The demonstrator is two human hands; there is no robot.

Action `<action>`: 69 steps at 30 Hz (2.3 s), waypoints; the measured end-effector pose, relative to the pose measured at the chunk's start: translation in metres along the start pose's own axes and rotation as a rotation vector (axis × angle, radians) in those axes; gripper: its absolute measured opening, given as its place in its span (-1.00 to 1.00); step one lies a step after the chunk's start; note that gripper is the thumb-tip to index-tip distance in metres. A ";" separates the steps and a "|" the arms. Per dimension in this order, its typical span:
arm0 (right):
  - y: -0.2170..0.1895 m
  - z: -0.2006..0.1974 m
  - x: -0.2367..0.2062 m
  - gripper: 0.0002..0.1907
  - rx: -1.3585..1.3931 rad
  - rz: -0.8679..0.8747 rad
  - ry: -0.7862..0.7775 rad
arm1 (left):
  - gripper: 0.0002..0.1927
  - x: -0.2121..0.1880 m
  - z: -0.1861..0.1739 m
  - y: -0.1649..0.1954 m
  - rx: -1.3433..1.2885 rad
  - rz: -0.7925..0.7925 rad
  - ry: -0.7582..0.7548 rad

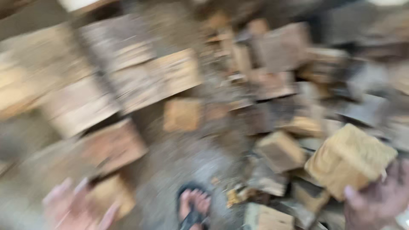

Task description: The person picks up small wooden blocks from a pile on the concrete floor and arranges them into rows and a grid pattern, then sweeps the arranged blocks back into a pile and continues picking up and repositioning blocks by hand.

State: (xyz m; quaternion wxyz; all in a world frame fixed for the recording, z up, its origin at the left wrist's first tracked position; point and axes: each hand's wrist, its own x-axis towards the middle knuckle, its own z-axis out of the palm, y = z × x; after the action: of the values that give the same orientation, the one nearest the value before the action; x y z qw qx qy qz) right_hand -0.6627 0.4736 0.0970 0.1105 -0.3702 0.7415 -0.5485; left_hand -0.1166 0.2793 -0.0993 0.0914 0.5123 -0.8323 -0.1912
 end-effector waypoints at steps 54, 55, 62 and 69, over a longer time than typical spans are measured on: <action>-0.026 0.303 -0.112 -0.04 -0.302 -0.286 -0.772 | 0.29 0.107 -0.057 0.010 0.172 0.199 -0.084; -0.023 0.304 -0.112 -0.04 -0.295 -0.277 -0.786 | 0.29 0.105 -0.060 0.008 0.165 0.202 -0.124; -0.023 0.324 -0.107 -0.08 -0.192 -0.350 -0.830 | 0.26 0.087 -0.082 -0.019 0.143 0.214 -0.177; -0.040 0.368 -0.091 -0.04 -0.517 -0.579 -0.900 | 0.14 0.070 -0.084 -0.025 0.057 0.245 -0.160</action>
State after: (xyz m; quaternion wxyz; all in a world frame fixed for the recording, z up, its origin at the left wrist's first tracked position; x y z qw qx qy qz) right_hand -0.3718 0.2607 -0.0268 0.1662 -0.7684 0.6002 -0.1472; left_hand -0.0986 0.1883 -0.0367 0.0328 0.3922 -0.8983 -0.1954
